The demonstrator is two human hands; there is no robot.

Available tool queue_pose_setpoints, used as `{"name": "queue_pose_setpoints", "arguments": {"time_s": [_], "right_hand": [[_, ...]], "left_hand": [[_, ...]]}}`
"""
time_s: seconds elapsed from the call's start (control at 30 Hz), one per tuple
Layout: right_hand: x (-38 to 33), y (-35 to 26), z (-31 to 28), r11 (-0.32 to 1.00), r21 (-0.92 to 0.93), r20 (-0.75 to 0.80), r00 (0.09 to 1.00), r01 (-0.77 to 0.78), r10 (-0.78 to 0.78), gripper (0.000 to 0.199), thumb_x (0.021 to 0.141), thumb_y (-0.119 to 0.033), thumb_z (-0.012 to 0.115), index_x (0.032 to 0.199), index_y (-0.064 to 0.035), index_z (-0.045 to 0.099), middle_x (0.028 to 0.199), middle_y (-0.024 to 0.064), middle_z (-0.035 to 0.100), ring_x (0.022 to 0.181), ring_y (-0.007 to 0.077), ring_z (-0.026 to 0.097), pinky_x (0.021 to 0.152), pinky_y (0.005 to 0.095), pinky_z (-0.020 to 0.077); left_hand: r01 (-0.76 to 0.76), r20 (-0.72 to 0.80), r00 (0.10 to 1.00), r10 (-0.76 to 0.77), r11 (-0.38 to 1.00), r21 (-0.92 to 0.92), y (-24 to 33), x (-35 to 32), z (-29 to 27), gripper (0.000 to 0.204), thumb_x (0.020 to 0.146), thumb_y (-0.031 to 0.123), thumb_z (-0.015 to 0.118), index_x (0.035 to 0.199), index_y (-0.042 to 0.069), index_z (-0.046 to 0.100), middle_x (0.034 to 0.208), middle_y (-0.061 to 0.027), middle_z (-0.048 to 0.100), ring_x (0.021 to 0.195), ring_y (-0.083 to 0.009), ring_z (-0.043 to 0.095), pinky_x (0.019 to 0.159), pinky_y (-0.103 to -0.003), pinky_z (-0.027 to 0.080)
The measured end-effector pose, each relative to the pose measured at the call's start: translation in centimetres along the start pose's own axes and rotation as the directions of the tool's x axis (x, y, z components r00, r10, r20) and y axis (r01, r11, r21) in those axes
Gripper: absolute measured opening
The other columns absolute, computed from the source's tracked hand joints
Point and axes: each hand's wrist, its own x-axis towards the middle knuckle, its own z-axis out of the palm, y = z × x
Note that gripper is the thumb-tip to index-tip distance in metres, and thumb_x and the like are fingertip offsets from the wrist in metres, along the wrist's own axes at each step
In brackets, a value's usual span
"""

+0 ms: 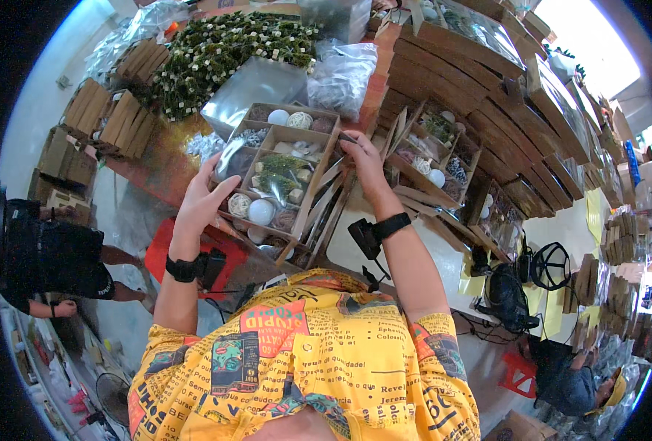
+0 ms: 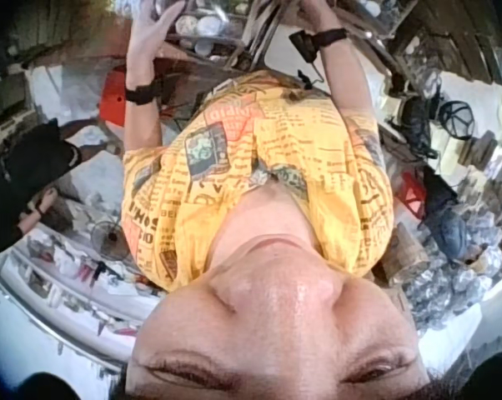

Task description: The person is sorting and packing various decorative ornaments into wooden divided boxes.

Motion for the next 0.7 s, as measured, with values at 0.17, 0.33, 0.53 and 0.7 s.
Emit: {"name": "queue_pose_setpoints", "arguments": {"time_s": [0.17,0.33,0.53,0.7], "right_hand": [[0.4,0.6,-0.8,0.999,-0.049,-0.049,0.999,-0.024,0.022,0.024,0.089,-0.019,0.049,0.106,-0.0087,0.062,0.086,-0.0025,0.057,0.078,0.0089,0.051,0.072,0.0253,0.0402],[0.6,2.3,-1.7,0.989,-0.114,0.006,0.996,0.093,-0.093,0.028,0.089,-0.027,0.047,0.103,-0.0091,0.064,0.092,-0.0017,0.059,0.086,0.0119,0.052,0.078,0.0277,0.0384],[1.5,2.4,-1.5,0.991,0.134,0.055,0.998,-0.025,0.018,0.036,0.092,-0.036,0.043,0.108,-0.0089,0.061,0.103,-0.0027,0.058,0.096,0.0115,0.049,0.083,0.0282,0.0364],[0.7,2.7,0.3,0.998,0.045,0.108,0.993,0.038,-0.043,0.033,0.091,-0.041,0.047,0.103,-0.0129,0.061,0.095,-0.0050,0.055,0.091,0.0112,0.048,0.083,0.0273,0.0353]], "left_hand": [[-0.060,0.052,0.997,0.056,0.995,0.076,1.0,-0.1,-0.5,0.065,0.080,0.026,0.068,0.131,-0.004,0.042,0.117,-0.0152,0.057,0.107,-0.0192,0.054,0.093,-0.030,0.040],[0.043,0.197,0.980,-0.028,0.996,-0.072,2.3,-1.3,-0.8,0.065,0.081,0.025,0.068,0.133,-0.003,0.040,0.123,-0.0136,0.053,0.111,-0.0175,0.050,0.096,-0.029,0.038],[-0.011,0.211,0.977,0.010,1.000,0.005,1.1,-0.6,-1.0,0.064,0.084,0.022,0.066,0.135,-0.003,0.038,0.124,-0.0104,0.050,0.112,-0.0162,0.048,0.097,-0.028,0.037],[0.018,0.161,0.987,-0.013,0.999,-0.027,-0.4,-2.0,-2.7,0.062,0.086,0.025,0.063,0.135,-0.003,0.039,0.127,-0.0099,0.049,0.114,-0.0176,0.047,0.098,-0.030,0.037]]}}
